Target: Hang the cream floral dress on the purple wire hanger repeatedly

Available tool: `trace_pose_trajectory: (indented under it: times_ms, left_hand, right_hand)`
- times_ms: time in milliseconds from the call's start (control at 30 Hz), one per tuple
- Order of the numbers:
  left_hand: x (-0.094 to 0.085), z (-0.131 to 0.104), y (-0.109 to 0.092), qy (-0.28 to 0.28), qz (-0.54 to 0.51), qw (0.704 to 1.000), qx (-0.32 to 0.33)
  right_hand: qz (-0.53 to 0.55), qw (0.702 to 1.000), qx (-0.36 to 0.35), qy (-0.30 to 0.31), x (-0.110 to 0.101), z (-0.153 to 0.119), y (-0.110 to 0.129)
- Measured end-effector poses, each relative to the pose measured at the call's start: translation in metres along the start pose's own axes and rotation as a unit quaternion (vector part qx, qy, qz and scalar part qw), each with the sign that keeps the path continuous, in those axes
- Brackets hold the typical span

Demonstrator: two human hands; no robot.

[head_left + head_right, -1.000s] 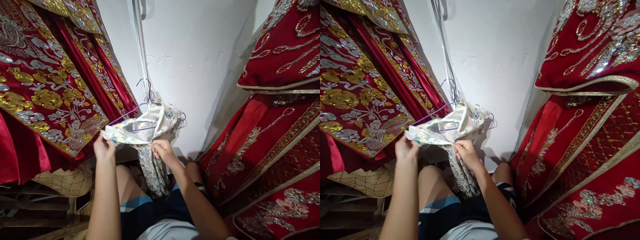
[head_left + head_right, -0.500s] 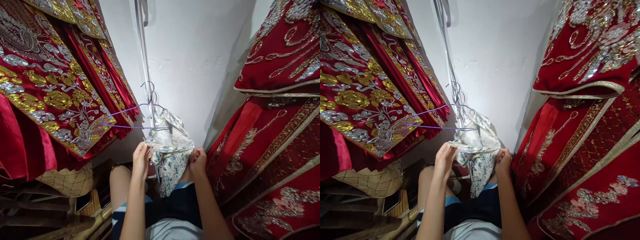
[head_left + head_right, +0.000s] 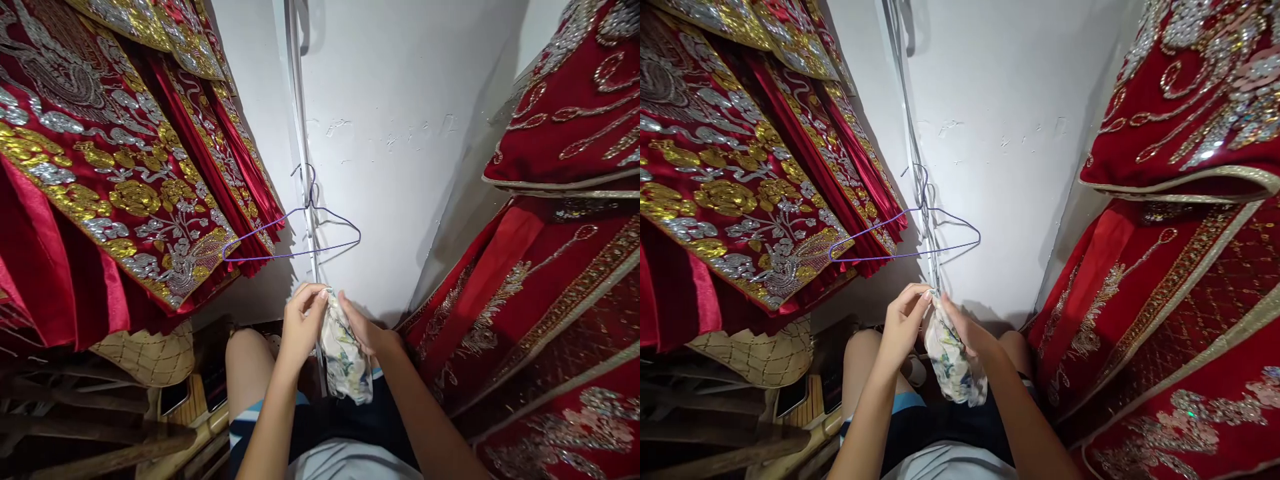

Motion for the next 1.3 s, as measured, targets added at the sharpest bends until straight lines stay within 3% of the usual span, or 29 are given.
trace_pose_trajectory:
  times_ms: [67,133,200,267,333,400,433,533,600,700,767,833,933,1033,1167,1233,1300]
  left_hand:
    - [-0.016,-0.001,0.001,0.008,0.034,0.999,0.003]
    - [-0.026,-0.009,0.013,0.072,0.034,0.995,-0.054]
    - [-0.03,-0.024,0.026,0.177,0.033,0.975,-0.128]
    - [-0.035,-0.04,0.034,0.268,0.086,0.946,-0.162]
    - [-0.048,-0.046,0.035,0.308,0.202,0.916,-0.163]
    - [-0.069,-0.041,0.028,0.302,0.338,0.877,-0.161]
    - [-0.08,-0.035,0.022,0.292,0.396,0.855,-0.162]
    - [-0.11,-0.011,-0.009,0.265,0.525,0.797,-0.135]
    - [-0.125,0.003,-0.029,0.252,0.599,0.753,-0.102]
    - [-0.14,0.017,-0.048,0.233,0.662,0.707,-0.088]
    - [-0.142,0.024,-0.054,0.228,0.653,0.719,-0.069]
    - [-0.137,0.034,-0.059,0.232,0.61,0.758,-0.021]
    - [-0.125,0.059,-0.069,0.199,0.54,0.816,0.057]
    - [-0.104,0.092,-0.077,0.142,0.488,0.855,0.103]
    - [-0.07,0.12,-0.082,0.099,0.428,0.886,0.146]
    - [-0.066,0.124,-0.084,0.06,0.409,0.894,0.172]
    - [-0.069,0.125,-0.083,0.043,0.403,0.896,0.181]
  right_hand:
    - [-0.003,0.991,0.038,0.127,0.009,-0.001,0.011]
    - [-0.017,0.984,0.047,0.17,0.004,0.004,0.025]
    - [-0.055,0.993,0.001,0.108,-0.016,0.019,0.044]
    - [-0.106,0.99,-0.086,-0.014,-0.043,0.04,0.063]
    - [-0.14,0.962,-0.176,-0.151,-0.069,0.061,0.076]
    - [-0.139,0.933,-0.217,-0.249,-0.089,0.081,0.076]
    - [-0.14,0.931,-0.208,-0.265,-0.095,0.093,0.071]
    - [-0.183,0.958,-0.094,-0.199,-0.095,0.126,0.043]
    - [-0.205,0.965,-0.038,-0.158,-0.093,0.132,0.027]
    - [-0.218,0.952,-0.045,-0.209,-0.103,0.117,0.025]
    - [-0.238,0.932,-0.066,-0.266,-0.115,0.098,0.033]
    - [-0.257,0.915,-0.092,-0.297,-0.122,0.08,0.045]
    - [-0.264,0.911,-0.109,-0.297,-0.121,0.064,0.058]
    - [-0.255,0.919,-0.091,-0.287,-0.107,0.059,0.058]
    - [-0.252,0.928,-0.073,-0.266,-0.092,0.058,0.053]
    - [-0.247,0.91,-0.122,-0.31,-0.101,0.052,0.062]
    - [-0.238,0.871,-0.179,-0.391,-0.124,0.042,0.076]
Point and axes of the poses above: each hand's wrist, its own z-axis towards the middle knuckle, its own x-axis out of the palm, y = z × x, the point moved 6 cm from there along z, towards the middle knuckle, and after that the axes turned 11 degrees about -z, right-handed, at the moved point
